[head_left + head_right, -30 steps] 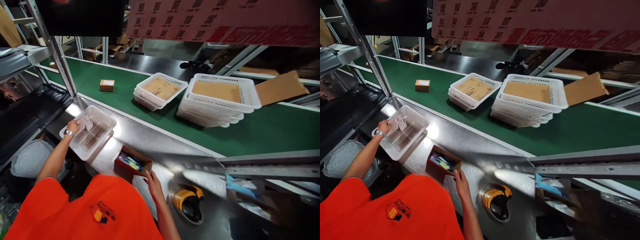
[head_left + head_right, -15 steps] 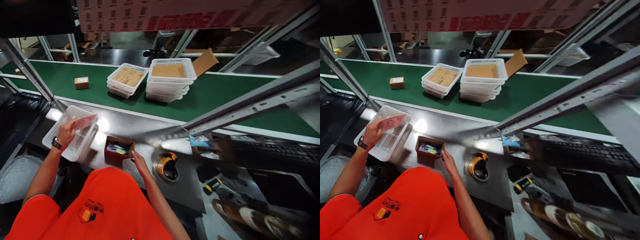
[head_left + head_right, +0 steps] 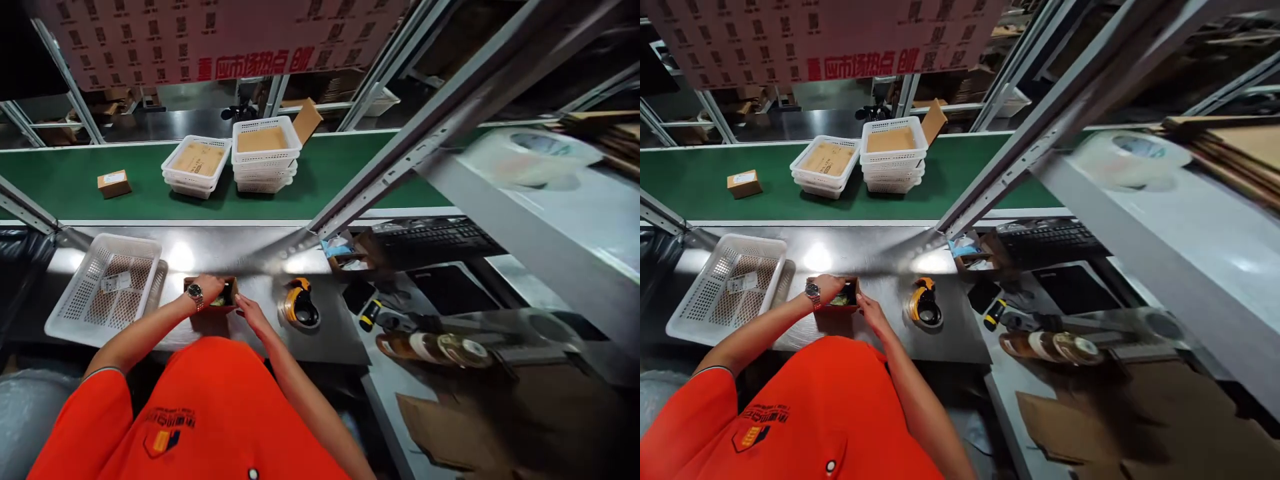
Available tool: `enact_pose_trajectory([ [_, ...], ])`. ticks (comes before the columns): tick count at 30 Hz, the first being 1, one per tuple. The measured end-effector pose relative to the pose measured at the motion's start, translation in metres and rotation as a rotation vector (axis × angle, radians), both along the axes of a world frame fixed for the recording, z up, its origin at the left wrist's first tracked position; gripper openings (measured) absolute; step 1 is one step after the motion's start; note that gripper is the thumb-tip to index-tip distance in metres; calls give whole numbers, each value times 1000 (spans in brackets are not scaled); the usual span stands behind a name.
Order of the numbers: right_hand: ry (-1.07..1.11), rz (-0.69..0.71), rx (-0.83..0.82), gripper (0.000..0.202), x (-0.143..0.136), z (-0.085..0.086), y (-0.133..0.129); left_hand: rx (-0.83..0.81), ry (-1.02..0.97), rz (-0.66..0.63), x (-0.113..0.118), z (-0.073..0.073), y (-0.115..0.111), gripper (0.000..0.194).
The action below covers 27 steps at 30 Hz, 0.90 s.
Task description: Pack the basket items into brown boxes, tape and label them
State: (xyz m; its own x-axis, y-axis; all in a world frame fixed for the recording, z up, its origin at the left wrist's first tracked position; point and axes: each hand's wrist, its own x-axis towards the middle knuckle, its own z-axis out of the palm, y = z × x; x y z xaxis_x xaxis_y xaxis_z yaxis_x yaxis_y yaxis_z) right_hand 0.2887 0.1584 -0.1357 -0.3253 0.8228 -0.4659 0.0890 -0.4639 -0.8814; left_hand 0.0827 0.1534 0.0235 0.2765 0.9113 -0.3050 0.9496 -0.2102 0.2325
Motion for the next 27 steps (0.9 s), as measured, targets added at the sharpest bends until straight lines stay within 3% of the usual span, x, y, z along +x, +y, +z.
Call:
enact_pose_trajectory([
  [6,14,23,-17,74,-1,4,-4,27,119,-79,1,-23,1,44],
  [15,-4,30,-84,88,-1,4,-1,-40,98,-68,-5,-45,-1,34],
  [23,49,58,-129,67,10,15,18,-87,45,-106,-6,-59,6,35],
  [27,123,36,-119,76,0,14,30,-86,-24,-110,-12,-71,12,31],
])
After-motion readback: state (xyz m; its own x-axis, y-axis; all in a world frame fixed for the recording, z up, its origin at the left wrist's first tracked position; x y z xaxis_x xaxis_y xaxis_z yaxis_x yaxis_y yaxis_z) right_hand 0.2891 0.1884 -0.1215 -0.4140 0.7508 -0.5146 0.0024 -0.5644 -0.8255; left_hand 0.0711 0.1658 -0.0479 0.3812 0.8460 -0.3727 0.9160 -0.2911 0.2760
